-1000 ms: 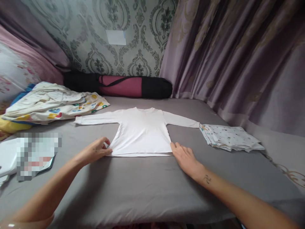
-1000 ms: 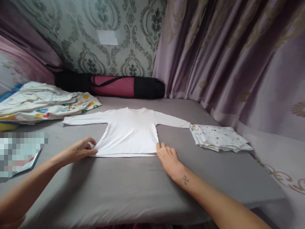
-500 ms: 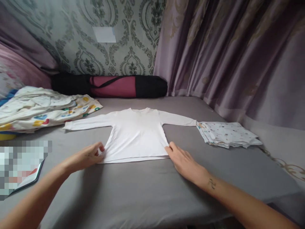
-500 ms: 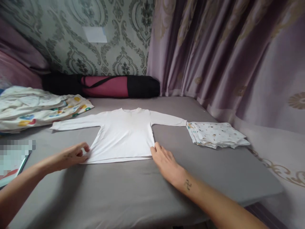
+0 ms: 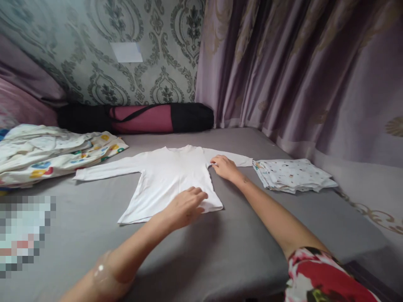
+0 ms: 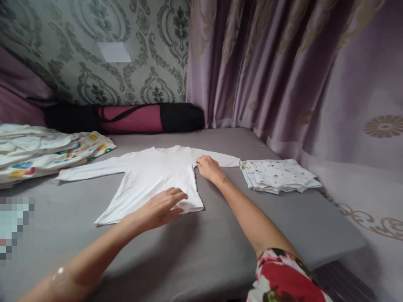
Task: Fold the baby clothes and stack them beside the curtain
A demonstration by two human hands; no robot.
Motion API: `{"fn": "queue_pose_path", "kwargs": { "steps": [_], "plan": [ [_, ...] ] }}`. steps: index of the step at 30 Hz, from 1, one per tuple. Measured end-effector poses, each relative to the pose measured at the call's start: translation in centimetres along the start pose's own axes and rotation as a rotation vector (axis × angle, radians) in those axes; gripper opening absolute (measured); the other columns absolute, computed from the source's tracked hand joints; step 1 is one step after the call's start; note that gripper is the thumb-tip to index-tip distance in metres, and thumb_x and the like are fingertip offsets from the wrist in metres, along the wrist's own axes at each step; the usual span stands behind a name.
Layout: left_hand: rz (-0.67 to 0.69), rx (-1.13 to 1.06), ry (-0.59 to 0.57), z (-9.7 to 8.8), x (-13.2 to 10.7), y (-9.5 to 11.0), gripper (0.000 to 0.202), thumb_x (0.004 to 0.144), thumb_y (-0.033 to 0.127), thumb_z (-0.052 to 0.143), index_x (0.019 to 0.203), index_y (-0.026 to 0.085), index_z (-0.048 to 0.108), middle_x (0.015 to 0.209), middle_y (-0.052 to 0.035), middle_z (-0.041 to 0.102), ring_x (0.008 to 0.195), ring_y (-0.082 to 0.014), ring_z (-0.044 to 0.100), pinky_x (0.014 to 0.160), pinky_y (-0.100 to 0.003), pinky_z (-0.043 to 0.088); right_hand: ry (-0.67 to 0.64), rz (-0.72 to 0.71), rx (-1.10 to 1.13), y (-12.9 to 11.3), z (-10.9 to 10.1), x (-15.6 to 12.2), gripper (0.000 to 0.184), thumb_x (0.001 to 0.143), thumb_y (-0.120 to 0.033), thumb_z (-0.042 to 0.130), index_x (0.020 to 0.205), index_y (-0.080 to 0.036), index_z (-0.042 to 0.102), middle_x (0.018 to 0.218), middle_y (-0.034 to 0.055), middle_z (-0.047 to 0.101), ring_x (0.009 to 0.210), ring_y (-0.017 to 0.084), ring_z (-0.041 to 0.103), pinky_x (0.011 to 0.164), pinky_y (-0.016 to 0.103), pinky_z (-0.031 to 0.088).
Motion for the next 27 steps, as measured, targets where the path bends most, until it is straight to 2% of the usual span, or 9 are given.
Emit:
{"fn": "queue_pose_path", "kwargs": {
  "steps": [3, 7, 10, 14, 17, 21, 27],
  "plan": [
    [0.015, 0.122, -0.052, 2.5, 2.3, 1.7, 0.026, 0.081, 0.015, 0.048, 0.106, 0.019, 0.051, 0.101, -0.0100, 0.058, 0.091, -0.0230, 0.057, 0.075, -0.034, 0.048, -0.016, -0.073, -0.119, -0.7, 1.5, 1.4, 0.029, 0.089, -0.013, 0.045, 0.109, -0.020, 0.065, 0.117, 0.0078, 0.062, 0.113, 0.021, 0.051, 0.093, 0.030, 0.038],
    [-0.058, 0.226, -0.072, 4.1, 3.2, 1.6, 0.021, 0.079, 0.013, 0.049, 0.098, 0.019, 0.054, 0.096, -0.0092, 0.058, 0.085, -0.0218, 0.059, 0.068, -0.031, 0.050, -0.035, -0.146, -0.236, -1.0, 2.7, 1.8, 0.031, 0.091, -0.011, 0.038, 0.107, -0.017, 0.064, 0.113, 0.0116, 0.062, 0.109, 0.024, 0.051, 0.091, 0.034, 0.037],
    [-0.085, 0.251, -0.042, 4.3, 3.5, 1.4, 0.015, 0.087, 0.018, 0.046, 0.099, 0.019, 0.055, 0.094, -0.0088, 0.059, 0.084, -0.0213, 0.060, 0.066, -0.031, 0.049, -0.026, -0.185, -0.293, -0.8, 2.9, 1.8, 0.032, 0.092, -0.010, 0.035, 0.109, -0.015, 0.062, 0.113, 0.0131, 0.061, 0.106, 0.024, 0.051, 0.090, 0.035, 0.036],
    [-0.044, 0.261, -0.008, 4.6, 3.8, 1.5, 0.019, 0.097, 0.028, 0.039, 0.100, 0.020, 0.056, 0.087, -0.0059, 0.058, 0.078, -0.0186, 0.059, 0.064, -0.028, 0.048, -0.042, -0.275, -0.345, -1.0, 3.1, 1.8, 0.034, 0.093, -0.007, 0.033, 0.112, -0.016, 0.060, 0.111, 0.0114, 0.061, 0.104, 0.022, 0.052, 0.086, 0.033, 0.035],
    [0.017, 0.260, 0.013, 5.0, 3.9, 1.7, 0.022, 0.097, 0.024, 0.038, 0.092, 0.020, 0.060, 0.086, -0.0053, 0.058, 0.078, -0.0170, 0.057, 0.065, -0.027, 0.048, -0.059, -0.308, -0.371, -1.0, 2.9, 1.7, 0.029, 0.096, -0.011, 0.034, 0.110, -0.017, 0.059, 0.110, 0.0105, 0.062, 0.103, 0.022, 0.051, 0.086, 0.032, 0.034],
    [0.080, 0.225, 0.122, 4.5, 3.4, 2.4, 0.027, 0.096, 0.022, 0.038, 0.085, 0.018, 0.062, 0.091, -0.0070, 0.060, 0.083, -0.0184, 0.055, 0.075, -0.031, 0.048, -0.058, -0.339, -0.391, -0.9, 2.7, 1.9, 0.026, 0.097, -0.014, 0.035, 0.106, -0.017, 0.060, 0.109, 0.0103, 0.062, 0.102, 0.021, 0.050, 0.086, 0.031, 0.033],
    [0.069, 0.176, 0.187, 4.4, 3.0, 2.5, 0.029, 0.096, 0.023, 0.038, 0.080, 0.017, 0.062, 0.081, -0.0058, 0.062, 0.076, -0.0173, 0.055, 0.070, -0.030, 0.046, -0.072, -0.398, -0.361, -0.7, 3.1, 2.2, 0.025, 0.097, -0.013, 0.037, 0.105, -0.016, 0.061, 0.108, 0.0102, 0.061, 0.101, 0.020, 0.048, 0.086, 0.030, 0.033]
  ]
}}
Point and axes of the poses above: each hand's wrist, its own x-axis towards the middle knuckle, its own z-axis out of the palm, y = z × x, the point moved 10 cm from there along x, towards the middle knuckle
